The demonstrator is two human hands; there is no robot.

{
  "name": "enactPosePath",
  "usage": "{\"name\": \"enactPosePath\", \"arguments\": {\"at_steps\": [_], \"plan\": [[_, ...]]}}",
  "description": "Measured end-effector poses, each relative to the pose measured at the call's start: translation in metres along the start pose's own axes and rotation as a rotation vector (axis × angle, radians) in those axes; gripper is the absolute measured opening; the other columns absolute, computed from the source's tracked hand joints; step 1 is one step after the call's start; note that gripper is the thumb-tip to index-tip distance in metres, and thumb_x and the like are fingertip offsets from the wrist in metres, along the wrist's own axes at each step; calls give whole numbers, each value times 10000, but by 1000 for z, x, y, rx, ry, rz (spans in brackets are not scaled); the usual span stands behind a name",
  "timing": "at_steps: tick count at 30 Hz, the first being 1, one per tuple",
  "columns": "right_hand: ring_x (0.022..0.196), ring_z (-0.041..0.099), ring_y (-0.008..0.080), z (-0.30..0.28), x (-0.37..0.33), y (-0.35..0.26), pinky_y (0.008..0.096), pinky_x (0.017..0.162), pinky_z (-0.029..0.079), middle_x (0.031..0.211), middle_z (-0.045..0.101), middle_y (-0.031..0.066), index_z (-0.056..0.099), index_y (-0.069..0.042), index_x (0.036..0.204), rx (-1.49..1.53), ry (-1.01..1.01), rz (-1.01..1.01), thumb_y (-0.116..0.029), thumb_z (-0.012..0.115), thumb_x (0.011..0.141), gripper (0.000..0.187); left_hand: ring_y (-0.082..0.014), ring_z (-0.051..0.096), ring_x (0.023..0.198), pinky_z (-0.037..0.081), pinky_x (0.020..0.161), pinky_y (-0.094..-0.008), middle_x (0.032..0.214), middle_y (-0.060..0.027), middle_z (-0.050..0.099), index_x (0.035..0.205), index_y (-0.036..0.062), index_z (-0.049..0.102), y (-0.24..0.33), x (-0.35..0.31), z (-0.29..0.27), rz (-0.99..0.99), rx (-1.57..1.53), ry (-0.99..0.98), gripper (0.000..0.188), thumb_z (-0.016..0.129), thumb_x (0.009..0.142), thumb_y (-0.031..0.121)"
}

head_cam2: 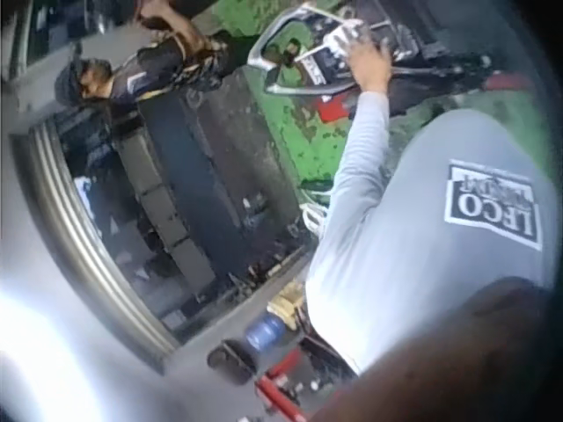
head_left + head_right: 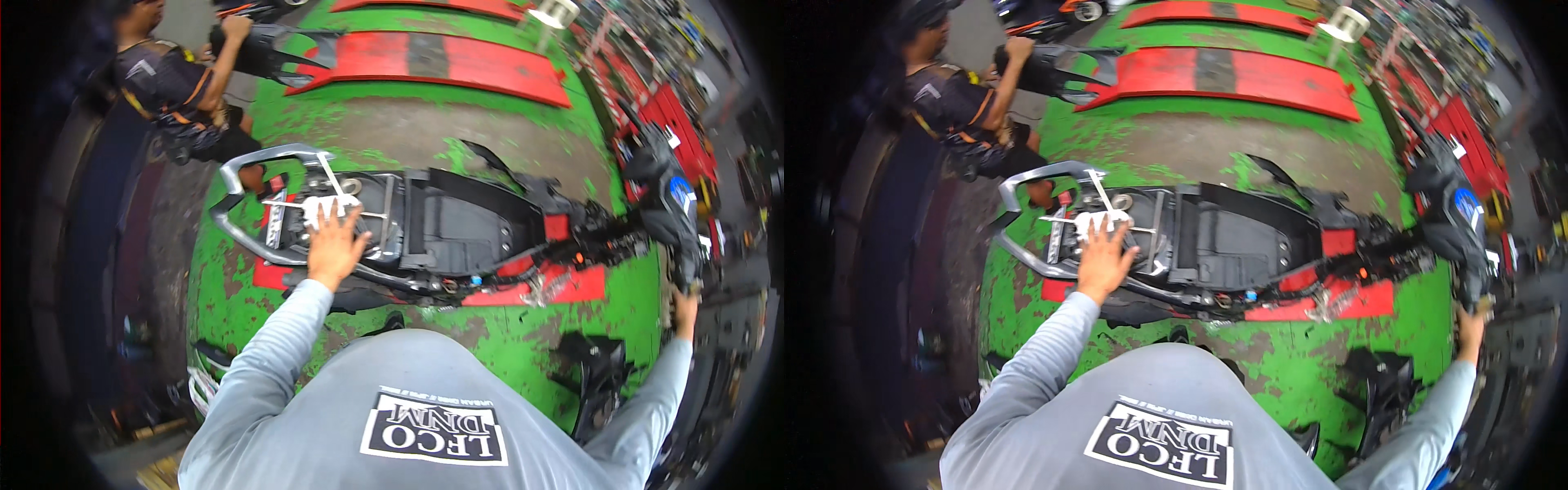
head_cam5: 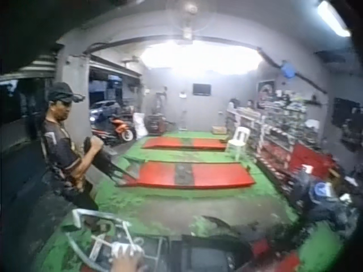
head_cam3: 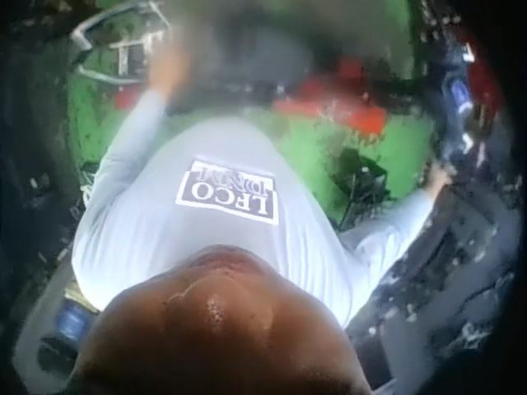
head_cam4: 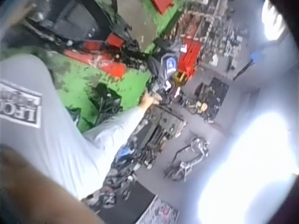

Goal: The person wipes a motorcycle part with a cloth, then places it on the motorcycle frame. They use a screwdriver to fasten screws into the part. The person then inserts a key into the ignition and turns it, activating the digital dashboard. Finally, they adjust the handlebars and grip the controls.

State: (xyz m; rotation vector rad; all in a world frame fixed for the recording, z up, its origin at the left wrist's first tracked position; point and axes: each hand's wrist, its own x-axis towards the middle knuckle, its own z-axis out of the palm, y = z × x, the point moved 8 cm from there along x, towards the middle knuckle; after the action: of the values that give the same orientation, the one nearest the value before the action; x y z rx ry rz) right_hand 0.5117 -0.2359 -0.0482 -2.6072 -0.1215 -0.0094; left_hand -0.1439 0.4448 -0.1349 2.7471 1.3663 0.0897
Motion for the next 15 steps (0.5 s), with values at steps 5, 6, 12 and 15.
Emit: {"name": "enactPosePath", "arguments": {"at_steps": [5,6,12,15], "plan": [[975,722,423,-61,-10,18,471,868,544,1016,729,324,638,157,1175,-253,100,16,-419,763,829,684,-492,226,1530,336,1162,-658,1634,-230,332,1547,215,465,15,16,12,73,-69,7,627,583,998,493],[927,730,411,-44,-13,14,467,832,551,961,735,305,637,161,1166,-200,37,83,-410,759,840,669,-491,226,1529,338,1163,-651,1631,-230,335,1548,213,464,15,14,8,70,-47,19,626,582,999,489],[777,737,354,-45,-13,5,450,717,562,834,736,260,702,137,951,-236,43,106,-352,730,824,507,-470,218,1538,335,1167,-665,1637,-201,334,1552,234,466,10,12,14,66,-30,40,621,580,1006,506],[715,722,335,-43,-13,7,444,677,554,800,728,234,706,124,884,-283,78,76,-344,723,820,473,-478,238,1527,369,1141,-665,1625,-205,350,1548,227,467,13,11,14,79,-12,61,621,582,1005,505]]}}
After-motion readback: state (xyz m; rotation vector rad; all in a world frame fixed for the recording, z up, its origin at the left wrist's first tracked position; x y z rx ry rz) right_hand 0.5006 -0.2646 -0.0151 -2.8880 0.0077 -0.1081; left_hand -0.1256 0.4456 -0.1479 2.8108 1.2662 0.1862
